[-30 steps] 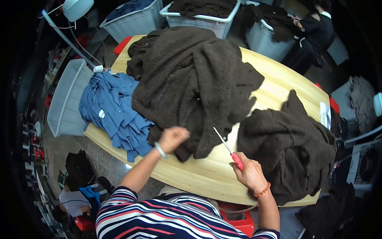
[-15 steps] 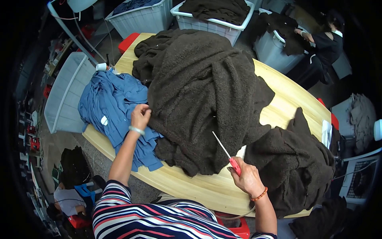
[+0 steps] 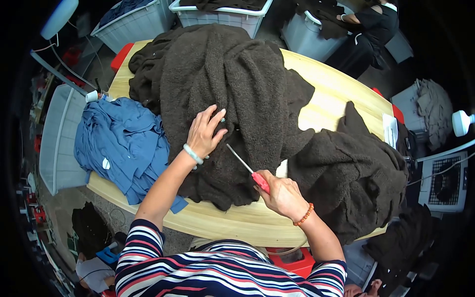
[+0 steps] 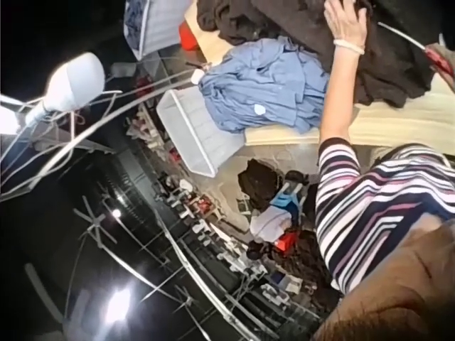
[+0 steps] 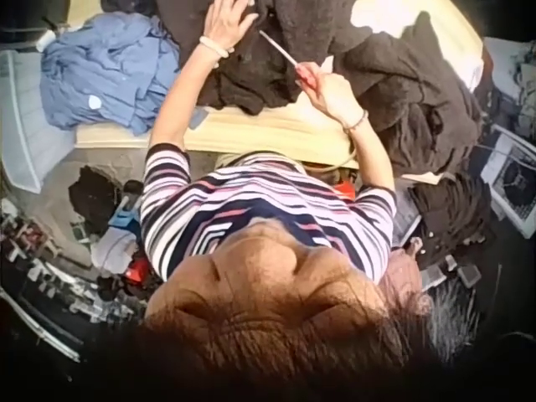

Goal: Trim loose threads from a dark brown sweater using small scissors.

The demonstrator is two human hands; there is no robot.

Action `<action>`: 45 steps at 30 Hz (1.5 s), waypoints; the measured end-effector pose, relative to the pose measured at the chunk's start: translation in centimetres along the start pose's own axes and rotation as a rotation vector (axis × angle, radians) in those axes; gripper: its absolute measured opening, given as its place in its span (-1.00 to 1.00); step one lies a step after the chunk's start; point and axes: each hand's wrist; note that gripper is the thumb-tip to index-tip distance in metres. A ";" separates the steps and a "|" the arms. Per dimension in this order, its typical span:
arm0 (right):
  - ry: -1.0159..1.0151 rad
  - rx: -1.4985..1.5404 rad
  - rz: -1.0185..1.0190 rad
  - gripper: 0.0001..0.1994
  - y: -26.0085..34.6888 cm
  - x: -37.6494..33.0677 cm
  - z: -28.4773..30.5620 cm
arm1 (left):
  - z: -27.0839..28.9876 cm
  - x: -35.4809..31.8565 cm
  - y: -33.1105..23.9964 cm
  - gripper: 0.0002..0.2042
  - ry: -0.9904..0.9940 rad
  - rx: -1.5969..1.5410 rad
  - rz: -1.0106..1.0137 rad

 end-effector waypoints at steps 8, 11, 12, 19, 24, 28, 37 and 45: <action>0.041 -0.159 -0.097 -0.71 0.9 1.3 -0.1 | -5.9 -1.3 2.4 -0.92 -0.053 -0.566 0.302; 0.155 -0.166 0.014 -0.71 0.2 2.0 -1.1 | -5.9 -2.7 2.1 -0.85 -0.030 -0.480 0.226; 0.150 -0.141 0.007 -0.73 0.2 2.1 -0.9 | -6.0 -3.4 2.4 -0.81 -0.064 -0.385 0.134; 0.277 -0.199 0.022 -0.71 -1.0 1.4 -3.2 | -4.7 -9.4 -0.7 -0.54 0.288 0.037 0.069; 0.238 -0.127 -0.003 -0.70 -1.1 0.4 -2.1 | -3.6 -12.8 -1.0 -0.60 0.429 -0.191 0.020; 0.083 -0.066 -0.024 -0.75 -0.5 0.7 -1.1 | -1.2 -6.1 -0.9 -0.54 0.031 -0.281 0.094; 0.057 -0.200 -0.026 -0.71 0.0 2.9 -1.8 | -6.4 -4.2 3.7 -0.81 0.051 -0.306 0.101; 0.204 -0.149 0.027 -0.72 0.3 1.5 -4.2 | -3.4 -12.8 -1.2 -0.46 0.371 0.042 0.114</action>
Point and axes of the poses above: each hand's wrist, its own x-axis towards the middle knuckle, its own z-axis out of the back of the hand, y = z × x, and after that the axes turned 14 degrees about y, right-handed
